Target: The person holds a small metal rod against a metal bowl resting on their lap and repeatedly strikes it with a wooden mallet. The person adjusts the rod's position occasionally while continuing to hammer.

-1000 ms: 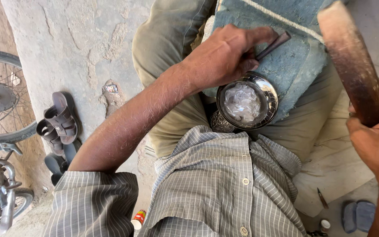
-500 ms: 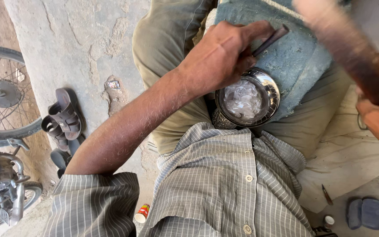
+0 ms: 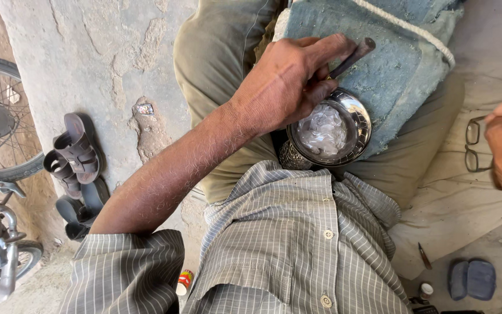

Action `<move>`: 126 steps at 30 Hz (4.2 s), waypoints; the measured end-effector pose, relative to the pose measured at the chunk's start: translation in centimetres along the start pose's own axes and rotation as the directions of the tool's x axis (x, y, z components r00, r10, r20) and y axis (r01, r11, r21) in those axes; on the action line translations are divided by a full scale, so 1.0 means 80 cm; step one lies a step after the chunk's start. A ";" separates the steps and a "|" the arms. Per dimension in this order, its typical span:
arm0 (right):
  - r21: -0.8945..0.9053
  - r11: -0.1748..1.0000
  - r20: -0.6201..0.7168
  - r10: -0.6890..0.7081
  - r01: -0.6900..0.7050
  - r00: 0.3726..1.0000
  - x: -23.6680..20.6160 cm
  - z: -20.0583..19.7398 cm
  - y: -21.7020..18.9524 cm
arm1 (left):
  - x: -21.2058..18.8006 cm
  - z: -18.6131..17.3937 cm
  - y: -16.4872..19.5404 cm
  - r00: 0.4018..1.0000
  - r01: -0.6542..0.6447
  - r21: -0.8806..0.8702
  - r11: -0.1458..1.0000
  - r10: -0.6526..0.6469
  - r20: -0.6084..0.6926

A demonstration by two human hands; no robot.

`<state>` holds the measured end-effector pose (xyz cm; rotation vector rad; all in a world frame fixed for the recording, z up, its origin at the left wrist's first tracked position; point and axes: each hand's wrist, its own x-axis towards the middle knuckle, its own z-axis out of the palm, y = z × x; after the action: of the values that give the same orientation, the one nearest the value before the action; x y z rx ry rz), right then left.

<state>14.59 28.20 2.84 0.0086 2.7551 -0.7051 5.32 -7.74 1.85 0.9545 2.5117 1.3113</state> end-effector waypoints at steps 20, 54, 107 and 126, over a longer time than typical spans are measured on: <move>0.854 0.521 0.007 0.014 -0.013 1.000 -0.004 0.071 -0.142 | -0.024 0.079 0.035 0.814 -0.190 -0.876 0.444 -0.427 -0.394; 0.730 0.649 -0.042 0.356 -0.214 0.934 -0.140 -0.012 -0.039 | 0.122 0.070 -0.005 0.832 -0.192 -0.416 0.889 0.373 0.412; 0.304 0.895 0.067 0.320 -0.325 0.945 -0.135 -0.008 0.013 | 0.097 0.067 0.008 0.876 -0.388 -0.056 0.920 0.387 0.288; 0.060 0.976 0.130 0.201 -0.210 0.971 -0.180 0.010 0.108 | 0.083 0.055 -0.010 0.913 -0.257 -0.309 0.916 0.335 0.233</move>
<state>29.28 36.42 2.20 0.2543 2.5624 -0.7231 1.50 -1.07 -0.43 1.3879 1.9661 1.4343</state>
